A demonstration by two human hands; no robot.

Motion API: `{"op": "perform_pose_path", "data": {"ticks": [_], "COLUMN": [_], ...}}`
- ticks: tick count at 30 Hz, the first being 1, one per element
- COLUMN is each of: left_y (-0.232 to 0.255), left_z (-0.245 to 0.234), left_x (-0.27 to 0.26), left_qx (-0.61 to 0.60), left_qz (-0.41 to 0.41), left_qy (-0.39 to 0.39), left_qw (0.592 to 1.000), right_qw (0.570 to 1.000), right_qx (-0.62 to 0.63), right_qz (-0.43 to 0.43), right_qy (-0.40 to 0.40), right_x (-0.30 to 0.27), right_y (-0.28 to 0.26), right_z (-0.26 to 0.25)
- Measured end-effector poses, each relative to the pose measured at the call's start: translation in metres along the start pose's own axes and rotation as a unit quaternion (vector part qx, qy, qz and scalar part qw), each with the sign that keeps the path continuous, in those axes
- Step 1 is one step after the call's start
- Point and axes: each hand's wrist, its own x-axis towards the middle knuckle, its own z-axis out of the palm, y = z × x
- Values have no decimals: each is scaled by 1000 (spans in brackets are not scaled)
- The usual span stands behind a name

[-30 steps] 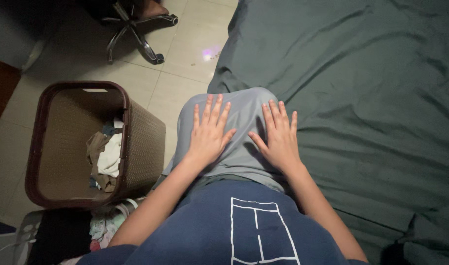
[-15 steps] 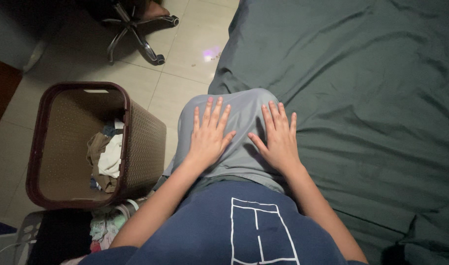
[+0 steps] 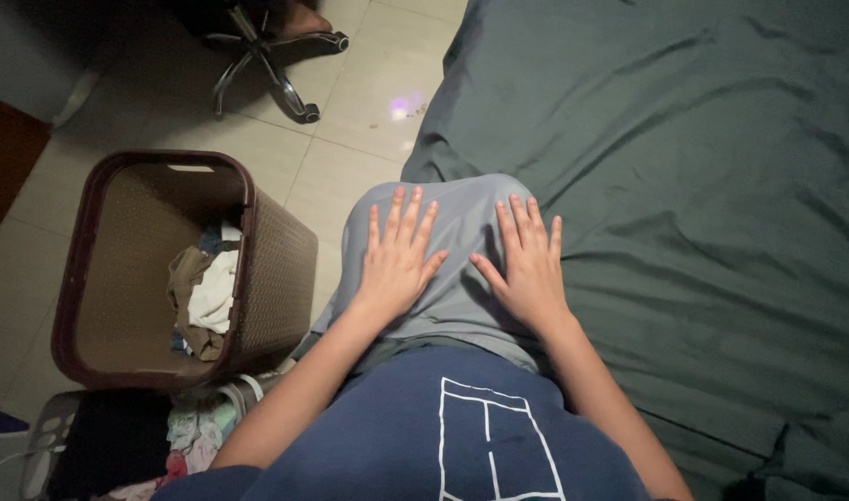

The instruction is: The person sits on a bed and folds several garments one by one, including a white t-shirt, brown shorts, green shorts, and blue shorts. Each item is smoothed, folded into a compact rectangle, and placed on the bed.

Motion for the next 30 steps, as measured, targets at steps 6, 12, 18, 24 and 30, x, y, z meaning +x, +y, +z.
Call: {"op": "perform_pose_path", "data": {"ticks": [6,12,18,24,30], "left_y": [-2,-3,-3,-19,-111], "left_z": [1,0,-6,-13,6], "left_x": [0,0,0,-14,-84], "left_qx": [3,6,-2,11,65], "left_qz": [-2,-6,-25,-58,-287], "left_qy": [3,2,-2,21,69], "left_qw": [1000,1000,1000,998,953], "right_qw": [1000,1000,1000,999,980], "right_qx": [2,3,10,15,45], "right_qz": [1,0,-10,-48,-176], "right_qy": [-4,-2,-5,-22,-77], "right_x": [0,1,3,22,70], "right_y": [-1,-2,-1,-12,-64], "right_z": [1,1,5,18,52]}}
